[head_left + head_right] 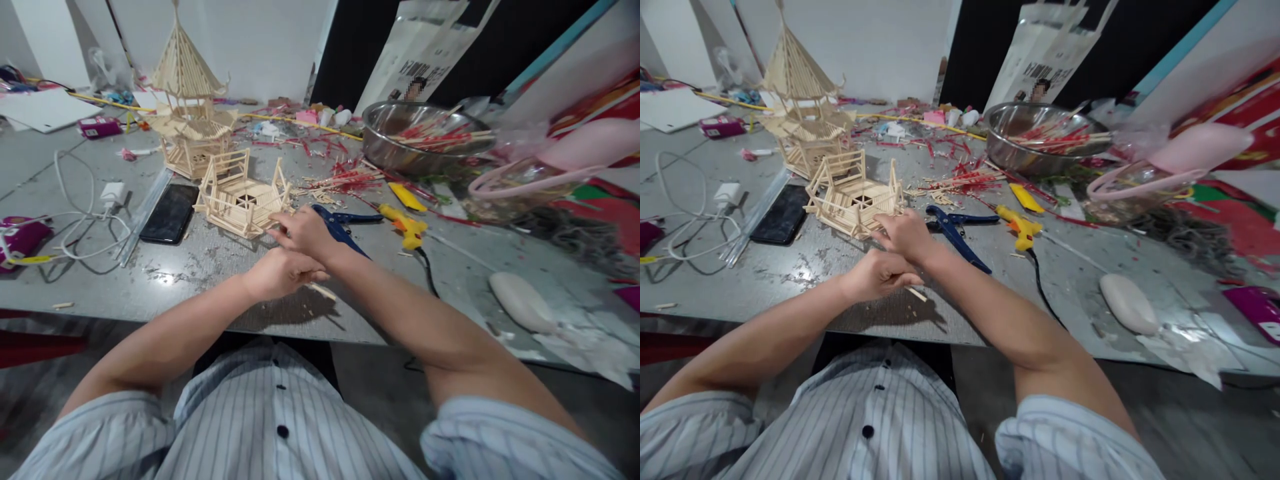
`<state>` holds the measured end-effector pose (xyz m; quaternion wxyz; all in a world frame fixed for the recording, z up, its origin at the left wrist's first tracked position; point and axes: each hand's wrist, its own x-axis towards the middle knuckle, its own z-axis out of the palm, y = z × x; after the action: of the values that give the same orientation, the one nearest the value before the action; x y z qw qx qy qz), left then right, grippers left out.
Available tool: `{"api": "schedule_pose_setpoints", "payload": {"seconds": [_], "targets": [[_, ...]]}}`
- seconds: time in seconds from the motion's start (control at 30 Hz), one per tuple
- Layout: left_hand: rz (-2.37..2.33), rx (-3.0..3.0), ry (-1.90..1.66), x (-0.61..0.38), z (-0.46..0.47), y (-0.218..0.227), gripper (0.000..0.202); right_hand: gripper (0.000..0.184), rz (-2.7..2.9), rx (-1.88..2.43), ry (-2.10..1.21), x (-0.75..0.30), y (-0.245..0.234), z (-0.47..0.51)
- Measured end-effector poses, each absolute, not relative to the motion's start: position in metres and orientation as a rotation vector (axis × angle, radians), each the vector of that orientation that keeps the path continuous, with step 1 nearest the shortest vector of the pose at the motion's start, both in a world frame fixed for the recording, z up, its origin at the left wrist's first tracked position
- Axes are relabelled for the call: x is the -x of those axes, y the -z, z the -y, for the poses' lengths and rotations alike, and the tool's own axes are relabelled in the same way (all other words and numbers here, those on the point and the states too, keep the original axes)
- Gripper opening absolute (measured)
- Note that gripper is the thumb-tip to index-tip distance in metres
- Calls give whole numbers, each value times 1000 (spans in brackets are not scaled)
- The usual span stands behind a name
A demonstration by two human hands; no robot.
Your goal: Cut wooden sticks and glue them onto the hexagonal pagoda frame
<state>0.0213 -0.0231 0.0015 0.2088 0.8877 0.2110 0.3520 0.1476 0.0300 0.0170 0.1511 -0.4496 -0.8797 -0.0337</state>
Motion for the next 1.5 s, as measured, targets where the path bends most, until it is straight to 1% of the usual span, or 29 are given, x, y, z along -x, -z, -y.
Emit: {"api": "schedule_pose_setpoints", "payload": {"seconds": [0.07,0.13,0.23,0.37,0.47,0.57,0.7,0.77,0.87,1.0,1.1,1.23,1.37,1.43,1.5], "targets": [[-526,-2484,-1006,-21,23,-4,51,43,2534,1346,67,-136,-19,-29],[-473,-2496,-1046,-20,22,-7,62,42,2546,1421,13,-127,-21,-26],[-430,-2515,-1023,-20,21,-11,67,39,2570,1492,-57,-123,-24,-23],[-433,-2541,-927,-17,23,-14,68,39,2519,1478,-32,-130,-23,-21],[-457,-2549,-832,-15,27,-16,62,42,2454,1425,15,-144,-16,-25],[-487,-2552,-769,-14,30,-18,49,47,2453,1324,49,-162,-8,-33],[-511,-2608,-766,-16,33,-18,29,44,2469,1174,50,-188,1,-45],[-487,-2655,-801,-18,34,-16,24,41,2466,1120,15,-199,3,-49],[-478,-2729,-877,-22,34,-11,27,39,2458,1084,-67,-213,4,-53],[-551,-2790,-939,-25,33,-6,31,36,2428,1147,-144,-222,1,-51],[-686,-2799,-991,-25,31,-5,28,40,2286,1201,-189,-225,-10,-43],[-933,-2797,-1061,-22,26,-9,27,42,2025,1120,-448,-227,-39,-23],[-1156,-2721,-1177,-14,16,-15,25,44,2096,927,-656,-223,-57,-8],[-1231,-2693,-1210,-9,11,-18,23,44,2147,919,-656,-219,-56,-5],[-1286,-2701,-1193,-6,9,-20,21,41,2167,963,-589,-213,-51,-4]]}}
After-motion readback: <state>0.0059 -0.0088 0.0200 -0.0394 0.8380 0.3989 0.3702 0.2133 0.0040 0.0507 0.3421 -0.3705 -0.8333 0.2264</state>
